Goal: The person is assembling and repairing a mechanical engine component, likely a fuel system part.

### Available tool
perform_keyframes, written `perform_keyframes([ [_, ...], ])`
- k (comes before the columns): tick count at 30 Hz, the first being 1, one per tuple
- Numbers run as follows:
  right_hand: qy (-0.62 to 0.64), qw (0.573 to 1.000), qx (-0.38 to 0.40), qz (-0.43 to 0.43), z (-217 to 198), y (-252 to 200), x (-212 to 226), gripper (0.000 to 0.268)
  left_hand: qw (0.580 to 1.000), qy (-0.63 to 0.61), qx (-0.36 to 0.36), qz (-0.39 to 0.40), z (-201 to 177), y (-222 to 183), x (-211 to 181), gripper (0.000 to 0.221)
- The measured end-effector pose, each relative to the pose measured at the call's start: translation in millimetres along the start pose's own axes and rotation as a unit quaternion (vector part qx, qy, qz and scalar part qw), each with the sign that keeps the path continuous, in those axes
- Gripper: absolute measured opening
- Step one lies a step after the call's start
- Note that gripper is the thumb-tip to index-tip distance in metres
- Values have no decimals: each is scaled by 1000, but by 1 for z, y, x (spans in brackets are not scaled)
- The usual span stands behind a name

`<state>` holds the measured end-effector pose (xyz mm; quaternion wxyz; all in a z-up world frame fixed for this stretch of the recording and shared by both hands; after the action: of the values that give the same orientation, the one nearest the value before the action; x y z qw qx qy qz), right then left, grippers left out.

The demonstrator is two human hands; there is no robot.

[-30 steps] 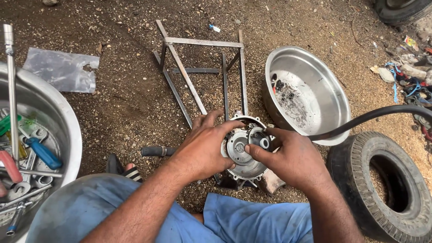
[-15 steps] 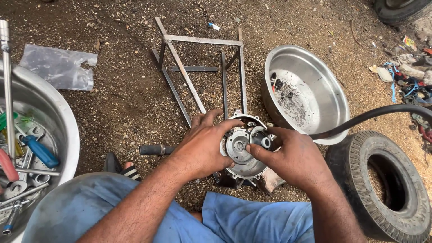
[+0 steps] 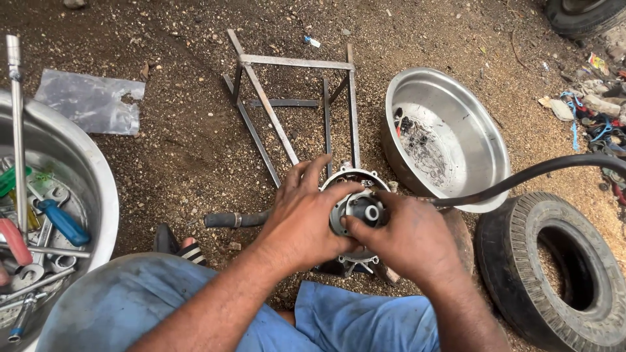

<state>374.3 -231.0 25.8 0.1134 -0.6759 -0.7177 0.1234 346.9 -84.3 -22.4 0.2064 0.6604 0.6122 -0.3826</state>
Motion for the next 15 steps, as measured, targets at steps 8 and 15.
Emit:
perform_keyframes([
  [8,12,999,-30,-7,7,-2,0,60,997,-6,-65,49,25,3,7,77],
  [15,33,999,-33,16,12,-2,-7,73,995,-21,-87,47,31,5,4,78],
])
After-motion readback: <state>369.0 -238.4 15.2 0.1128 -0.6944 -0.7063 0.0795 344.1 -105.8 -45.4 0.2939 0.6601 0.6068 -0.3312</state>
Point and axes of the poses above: each hand's wrist, its own y-axis towards the middle knuckle, its own z-axis out of the palm, x = y × z, the point moved 3 cm from there along y, towards the middle knuckle, and after that the axes turned 2 degrees about -x, right-handed, at the moved point
